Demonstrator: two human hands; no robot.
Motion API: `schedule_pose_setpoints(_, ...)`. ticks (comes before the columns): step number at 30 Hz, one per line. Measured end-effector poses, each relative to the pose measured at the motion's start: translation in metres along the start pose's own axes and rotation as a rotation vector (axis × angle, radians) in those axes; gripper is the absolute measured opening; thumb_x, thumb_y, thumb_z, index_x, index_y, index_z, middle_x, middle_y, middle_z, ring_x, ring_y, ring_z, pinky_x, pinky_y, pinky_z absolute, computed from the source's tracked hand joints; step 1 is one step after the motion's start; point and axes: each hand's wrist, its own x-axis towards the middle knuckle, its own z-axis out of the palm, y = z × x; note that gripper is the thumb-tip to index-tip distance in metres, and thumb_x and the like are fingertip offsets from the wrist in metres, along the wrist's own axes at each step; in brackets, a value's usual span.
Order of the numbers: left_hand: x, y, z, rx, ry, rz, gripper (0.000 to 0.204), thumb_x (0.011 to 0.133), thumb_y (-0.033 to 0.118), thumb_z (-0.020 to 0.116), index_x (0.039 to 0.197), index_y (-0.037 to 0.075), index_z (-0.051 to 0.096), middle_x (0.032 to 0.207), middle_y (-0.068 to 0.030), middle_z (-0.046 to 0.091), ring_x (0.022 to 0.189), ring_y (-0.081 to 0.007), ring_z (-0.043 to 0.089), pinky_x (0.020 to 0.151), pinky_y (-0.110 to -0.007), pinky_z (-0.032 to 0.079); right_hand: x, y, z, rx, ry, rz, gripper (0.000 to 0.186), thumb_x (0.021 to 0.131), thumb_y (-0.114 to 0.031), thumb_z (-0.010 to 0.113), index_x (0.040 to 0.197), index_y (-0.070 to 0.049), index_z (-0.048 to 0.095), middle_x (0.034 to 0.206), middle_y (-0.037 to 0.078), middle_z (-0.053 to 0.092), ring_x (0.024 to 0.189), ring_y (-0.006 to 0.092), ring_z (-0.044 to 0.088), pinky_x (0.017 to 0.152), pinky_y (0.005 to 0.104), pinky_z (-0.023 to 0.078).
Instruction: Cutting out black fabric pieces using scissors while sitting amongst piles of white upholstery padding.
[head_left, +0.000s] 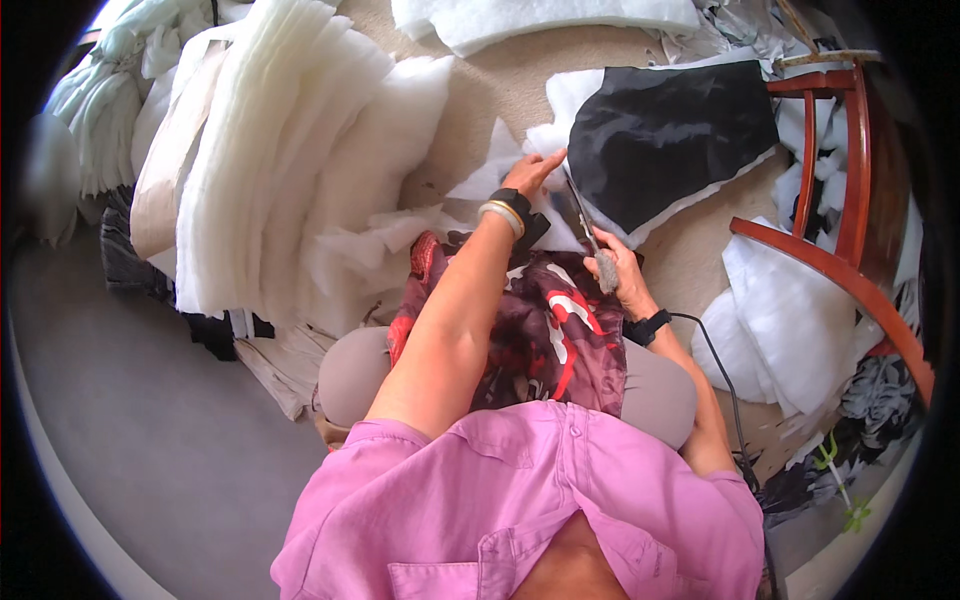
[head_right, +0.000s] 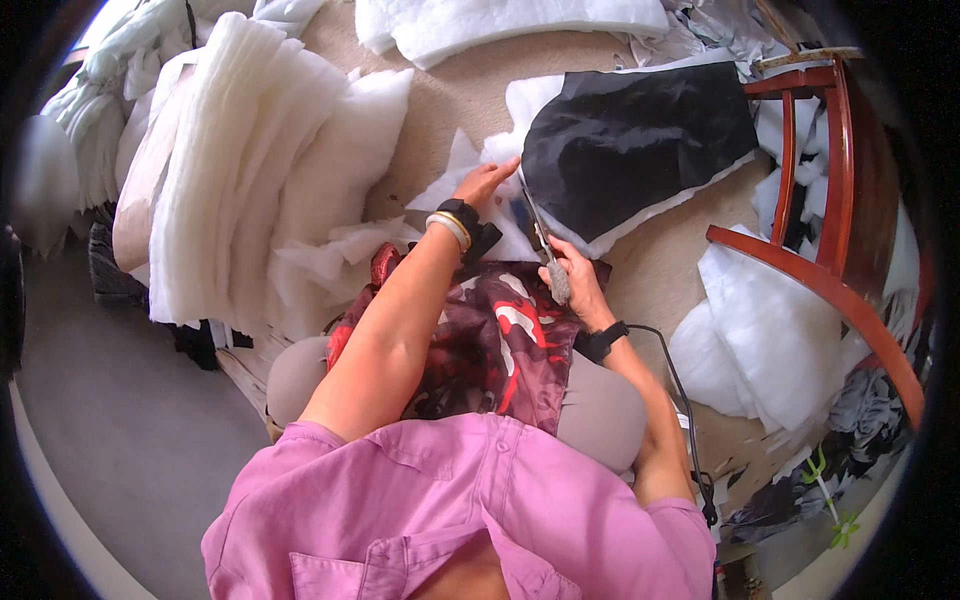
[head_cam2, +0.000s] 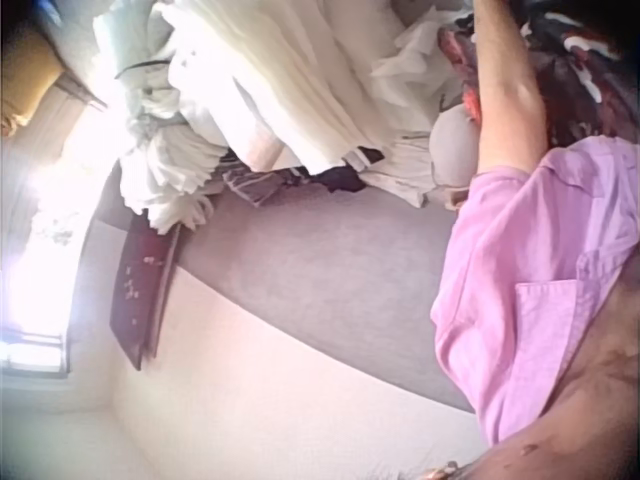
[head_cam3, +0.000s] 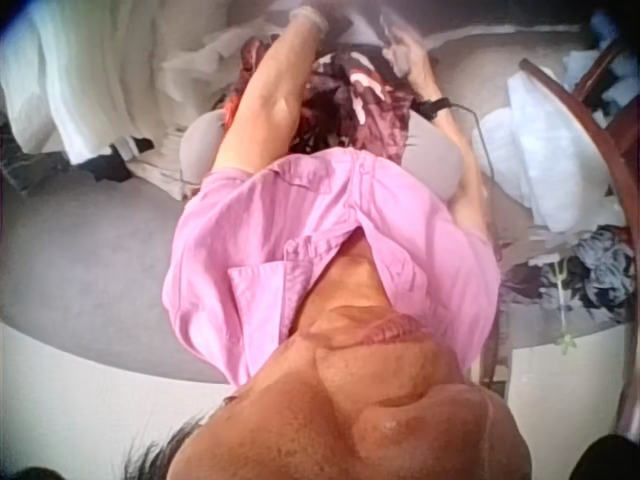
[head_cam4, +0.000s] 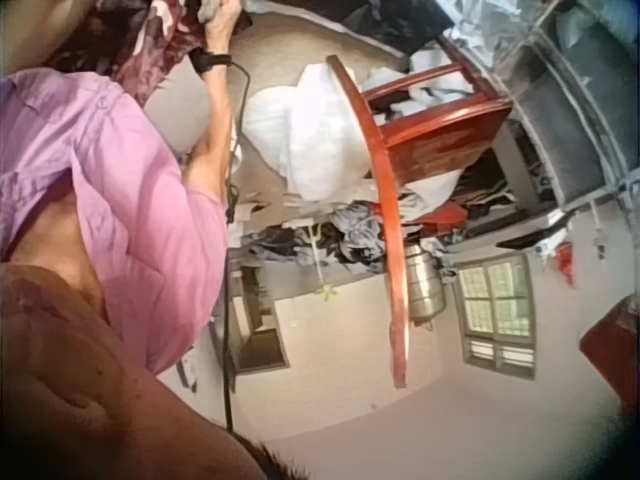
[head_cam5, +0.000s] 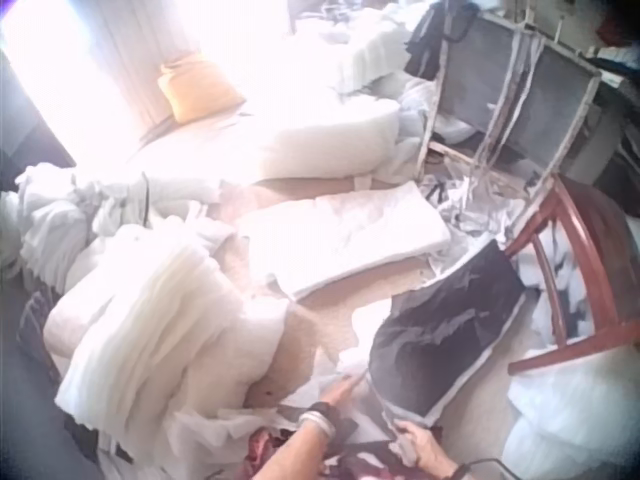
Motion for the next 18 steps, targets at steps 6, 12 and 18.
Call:
schedule_pose_setpoints(6, 0.015, -0.021, -0.007, -0.083, 0.025, 0.08, 0.028, 0.067, 0.029, 0.067, 0.069, 0.003, 0.058, 0.06, -0.0034, 0.056, 0.05, -0.0129, 0.051, 0.048, -0.026, 0.042, -0.006, 0.004, 0.003, 0.307, -0.197, 0.188, 0.066, 0.077, -0.018, 0.059, 0.133, -0.006, 0.026, 0.081, 0.0, 0.048, 0.063, 0.0046, 0.044, 0.052, 0.0159, 0.039)
schedule_pose_setpoints(12, 0.025, -0.034, 0.0, -0.04, -0.053, 0.041, 0.021, 0.068, 0.024, 0.066, 0.066, 0.005, 0.059, 0.058, -0.0028, 0.055, 0.048, -0.0121, 0.051, 0.047, -0.026, 0.041, 0.004, -0.006, 0.015, 0.437, -0.175, 0.179, 0.072, 0.075, -0.02, 0.061, 0.134, -0.009, 0.021, 0.081, 0.002, 0.045, 0.073, 0.01, 0.045, 0.06, 0.0228, 0.043)
schedule_pose_setpoints(18, 0.015, -0.016, 0.006, 0.005, -0.06, -0.007, 0.02, 0.07, 0.023, 0.064, 0.064, 0.005, 0.058, 0.054, -0.0033, 0.054, 0.048, -0.0124, 0.051, 0.048, -0.027, 0.04, 0.02, 0.0, 0.014, 0.455, -0.096, 0.193, 0.07, 0.074, -0.023, 0.062, 0.131, -0.008, 0.025, 0.077, 0.002, 0.043, 0.068, 0.0092, 0.042, 0.053, 0.0216, 0.036)
